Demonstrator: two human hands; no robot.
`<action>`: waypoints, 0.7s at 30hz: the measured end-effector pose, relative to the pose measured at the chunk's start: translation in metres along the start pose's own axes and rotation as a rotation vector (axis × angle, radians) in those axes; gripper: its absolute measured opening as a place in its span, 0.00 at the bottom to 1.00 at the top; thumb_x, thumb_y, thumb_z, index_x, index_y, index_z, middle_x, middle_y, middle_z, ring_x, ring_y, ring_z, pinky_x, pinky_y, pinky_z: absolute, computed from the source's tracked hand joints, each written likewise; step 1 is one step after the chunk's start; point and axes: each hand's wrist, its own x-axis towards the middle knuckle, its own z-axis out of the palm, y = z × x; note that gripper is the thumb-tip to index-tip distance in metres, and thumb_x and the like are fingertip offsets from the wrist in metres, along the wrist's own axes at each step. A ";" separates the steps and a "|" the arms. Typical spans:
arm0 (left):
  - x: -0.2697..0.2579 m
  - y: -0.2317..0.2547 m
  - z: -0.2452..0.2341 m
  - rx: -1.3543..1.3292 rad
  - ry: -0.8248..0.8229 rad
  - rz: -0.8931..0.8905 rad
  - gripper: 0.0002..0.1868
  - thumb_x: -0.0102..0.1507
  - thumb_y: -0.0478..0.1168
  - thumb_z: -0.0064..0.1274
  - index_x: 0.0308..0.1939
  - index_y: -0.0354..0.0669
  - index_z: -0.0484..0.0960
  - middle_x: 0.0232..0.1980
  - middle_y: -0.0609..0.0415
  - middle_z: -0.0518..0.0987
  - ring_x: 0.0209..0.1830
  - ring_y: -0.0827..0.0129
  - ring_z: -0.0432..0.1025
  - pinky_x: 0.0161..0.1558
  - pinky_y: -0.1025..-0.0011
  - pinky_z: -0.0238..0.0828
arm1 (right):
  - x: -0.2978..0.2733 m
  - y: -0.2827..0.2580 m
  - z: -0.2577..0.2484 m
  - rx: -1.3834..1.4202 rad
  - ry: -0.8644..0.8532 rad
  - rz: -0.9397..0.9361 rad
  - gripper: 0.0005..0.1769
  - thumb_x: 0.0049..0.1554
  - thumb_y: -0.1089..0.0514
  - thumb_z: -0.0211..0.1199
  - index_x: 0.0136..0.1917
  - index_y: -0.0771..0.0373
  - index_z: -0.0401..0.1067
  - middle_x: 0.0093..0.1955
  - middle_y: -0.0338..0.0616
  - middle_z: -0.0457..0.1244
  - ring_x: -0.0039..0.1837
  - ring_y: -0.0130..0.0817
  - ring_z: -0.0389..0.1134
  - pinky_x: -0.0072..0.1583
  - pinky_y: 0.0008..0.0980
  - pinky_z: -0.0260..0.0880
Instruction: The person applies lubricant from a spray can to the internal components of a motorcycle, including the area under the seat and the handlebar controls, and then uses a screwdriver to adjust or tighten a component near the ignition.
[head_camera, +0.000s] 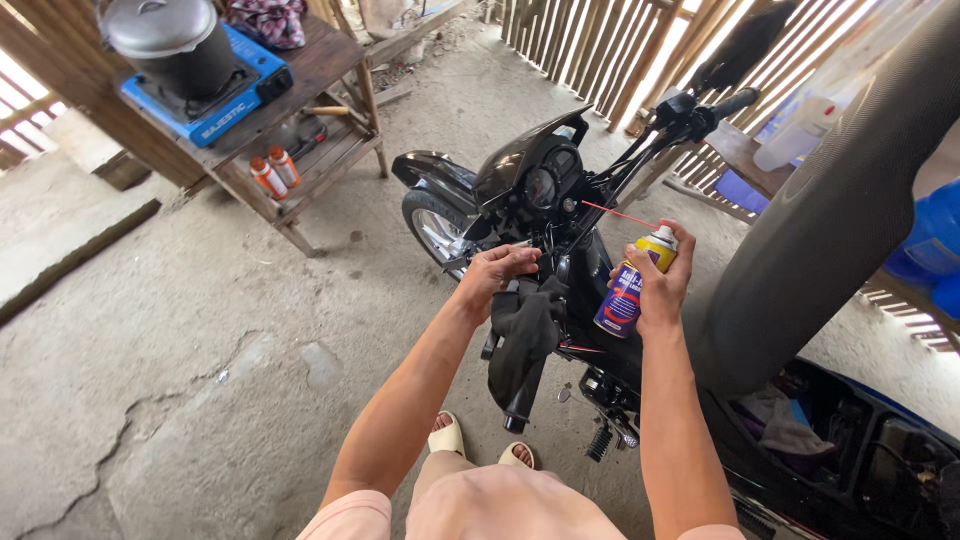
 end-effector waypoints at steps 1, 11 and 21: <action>-0.004 -0.006 -0.002 -0.007 0.007 0.042 0.09 0.65 0.43 0.60 0.45 0.44 0.86 0.49 0.57 0.84 0.49 0.73 0.77 0.54 0.65 0.71 | -0.003 0.000 -0.001 0.012 -0.019 0.007 0.31 0.56 0.66 0.65 0.68 0.50 0.57 0.43 0.46 0.63 0.35 0.33 0.69 0.36 0.34 0.75; 0.014 -0.066 -0.041 -0.086 0.201 0.254 0.15 0.69 0.45 0.57 0.46 0.33 0.87 0.46 0.50 0.84 0.43 0.72 0.76 0.46 0.75 0.74 | -0.021 0.000 -0.005 -0.016 -0.149 0.015 0.32 0.54 0.66 0.66 0.67 0.50 0.58 0.44 0.44 0.63 0.35 0.34 0.70 0.37 0.34 0.76; 0.097 -0.027 -0.033 0.064 0.538 0.209 0.18 0.64 0.49 0.62 0.41 0.34 0.86 0.36 0.54 0.86 0.28 0.76 0.78 0.27 0.76 0.71 | -0.030 -0.007 0.000 -0.026 -0.177 -0.064 0.32 0.56 0.68 0.66 0.68 0.51 0.57 0.43 0.46 0.63 0.36 0.32 0.69 0.37 0.32 0.74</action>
